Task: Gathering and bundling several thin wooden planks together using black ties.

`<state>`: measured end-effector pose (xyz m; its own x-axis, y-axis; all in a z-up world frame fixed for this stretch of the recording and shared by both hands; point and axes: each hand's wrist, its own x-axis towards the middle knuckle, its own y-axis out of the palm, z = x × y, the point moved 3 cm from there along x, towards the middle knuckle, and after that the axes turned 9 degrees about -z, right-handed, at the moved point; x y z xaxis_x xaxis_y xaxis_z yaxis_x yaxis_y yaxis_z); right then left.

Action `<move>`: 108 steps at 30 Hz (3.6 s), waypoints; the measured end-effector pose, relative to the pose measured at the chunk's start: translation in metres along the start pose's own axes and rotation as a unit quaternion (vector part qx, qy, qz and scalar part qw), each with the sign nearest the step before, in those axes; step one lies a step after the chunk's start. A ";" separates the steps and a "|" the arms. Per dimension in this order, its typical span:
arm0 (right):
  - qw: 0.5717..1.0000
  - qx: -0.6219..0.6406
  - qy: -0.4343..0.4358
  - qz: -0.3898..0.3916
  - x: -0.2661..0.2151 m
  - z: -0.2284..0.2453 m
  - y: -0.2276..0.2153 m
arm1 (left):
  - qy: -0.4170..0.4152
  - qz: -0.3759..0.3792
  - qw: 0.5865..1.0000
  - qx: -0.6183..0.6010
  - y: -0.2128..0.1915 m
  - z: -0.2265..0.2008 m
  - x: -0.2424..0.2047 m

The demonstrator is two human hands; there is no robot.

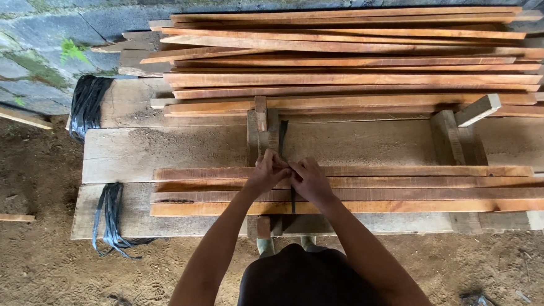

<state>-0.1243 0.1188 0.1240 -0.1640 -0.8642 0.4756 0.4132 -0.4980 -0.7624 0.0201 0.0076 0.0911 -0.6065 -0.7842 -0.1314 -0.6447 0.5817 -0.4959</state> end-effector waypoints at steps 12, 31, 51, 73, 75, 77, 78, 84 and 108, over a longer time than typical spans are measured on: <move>0.997 -0.011 -0.081 -0.016 0.014 -0.002 -0.008 | -0.018 -0.051 0.999 0.003 -0.003 -0.030 -0.014; 0.876 0.239 0.294 0.299 0.061 -0.025 -0.016 | -0.038 -0.087 0.995 0.031 0.002 -0.007 -0.005; 0.849 0.252 0.327 0.331 0.050 -0.068 0.050 | 0.082 -0.163 0.983 0.017 -0.003 -0.035 -0.017; 0.842 0.246 0.325 0.353 0.051 -0.061 0.034 | 0.289 -0.258 0.901 0.197 0.023 0.002 -0.014; 0.844 0.242 0.326 0.352 0.049 -0.060 0.031 | 0.294 -0.257 0.898 0.200 0.022 -0.001 -0.016; 0.848 0.242 0.334 0.334 0.046 -0.063 0.035 | 0.307 -0.273 0.892 0.192 0.022 0.002 -0.015; 0.848 0.243 0.334 0.333 0.046 -0.064 0.035 | 0.308 -0.271 0.892 0.192 0.022 0.002 -0.014; 0.848 0.245 0.335 0.329 0.045 -0.061 0.037 | 0.281 -0.261 0.906 0.181 0.023 0.006 -0.010; 0.934 0.134 0.262 0.203 0.032 -0.063 0.052 | 0.269 -0.140 0.943 0.136 0.017 -0.011 -0.013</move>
<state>-0.1646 0.0609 0.0716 -0.3319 -0.9293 -0.1617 0.7338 -0.1467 -0.6633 0.0123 0.0300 0.0940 -0.6253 -0.6335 0.4557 -0.7158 0.2329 -0.6583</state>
